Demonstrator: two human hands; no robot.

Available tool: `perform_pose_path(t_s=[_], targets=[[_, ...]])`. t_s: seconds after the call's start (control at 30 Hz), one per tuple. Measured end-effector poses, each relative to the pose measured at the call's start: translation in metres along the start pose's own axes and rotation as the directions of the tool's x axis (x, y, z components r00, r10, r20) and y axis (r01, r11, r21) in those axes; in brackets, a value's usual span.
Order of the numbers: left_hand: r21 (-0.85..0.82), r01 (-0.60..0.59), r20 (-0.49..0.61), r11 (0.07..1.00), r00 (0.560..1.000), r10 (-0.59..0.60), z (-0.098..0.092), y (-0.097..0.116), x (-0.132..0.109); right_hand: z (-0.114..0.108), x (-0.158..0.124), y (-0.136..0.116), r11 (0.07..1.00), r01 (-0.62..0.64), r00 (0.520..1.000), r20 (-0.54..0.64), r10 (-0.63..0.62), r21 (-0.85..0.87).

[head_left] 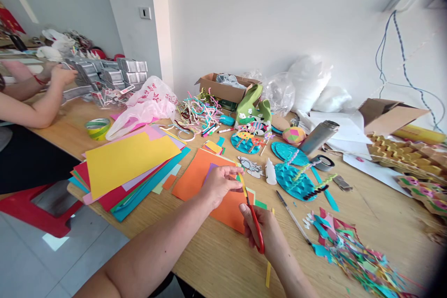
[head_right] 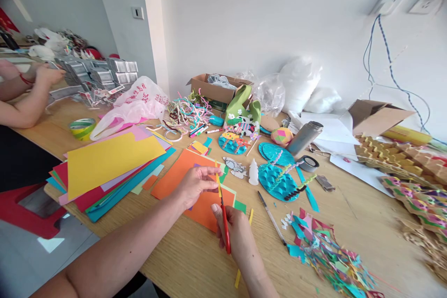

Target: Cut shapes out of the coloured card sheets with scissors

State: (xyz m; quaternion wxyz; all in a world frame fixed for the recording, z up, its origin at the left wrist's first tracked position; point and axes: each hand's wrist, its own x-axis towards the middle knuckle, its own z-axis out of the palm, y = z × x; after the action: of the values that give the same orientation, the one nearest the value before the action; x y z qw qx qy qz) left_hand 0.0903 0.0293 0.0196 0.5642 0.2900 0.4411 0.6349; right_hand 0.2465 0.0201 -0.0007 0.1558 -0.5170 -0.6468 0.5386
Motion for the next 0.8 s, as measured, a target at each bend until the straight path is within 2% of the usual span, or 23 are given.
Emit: perform_pose_path(t_s=[0.4,0.8], targets=[[0.008,-0.001,0.005,1.000,1.000,0.001,0.0015,0.0009,-0.0005,-0.0008,0.0010,0.0010,0.999,0.040,0.999,0.008,-0.040,-0.008],[0.015,0.003,0.005,1.000,1.000,-0.004,0.0006,0.0002,0.0005,0.0009,-0.0004,-0.0023,1.000,0.011,1.000,0.013,-0.011,0.004]])
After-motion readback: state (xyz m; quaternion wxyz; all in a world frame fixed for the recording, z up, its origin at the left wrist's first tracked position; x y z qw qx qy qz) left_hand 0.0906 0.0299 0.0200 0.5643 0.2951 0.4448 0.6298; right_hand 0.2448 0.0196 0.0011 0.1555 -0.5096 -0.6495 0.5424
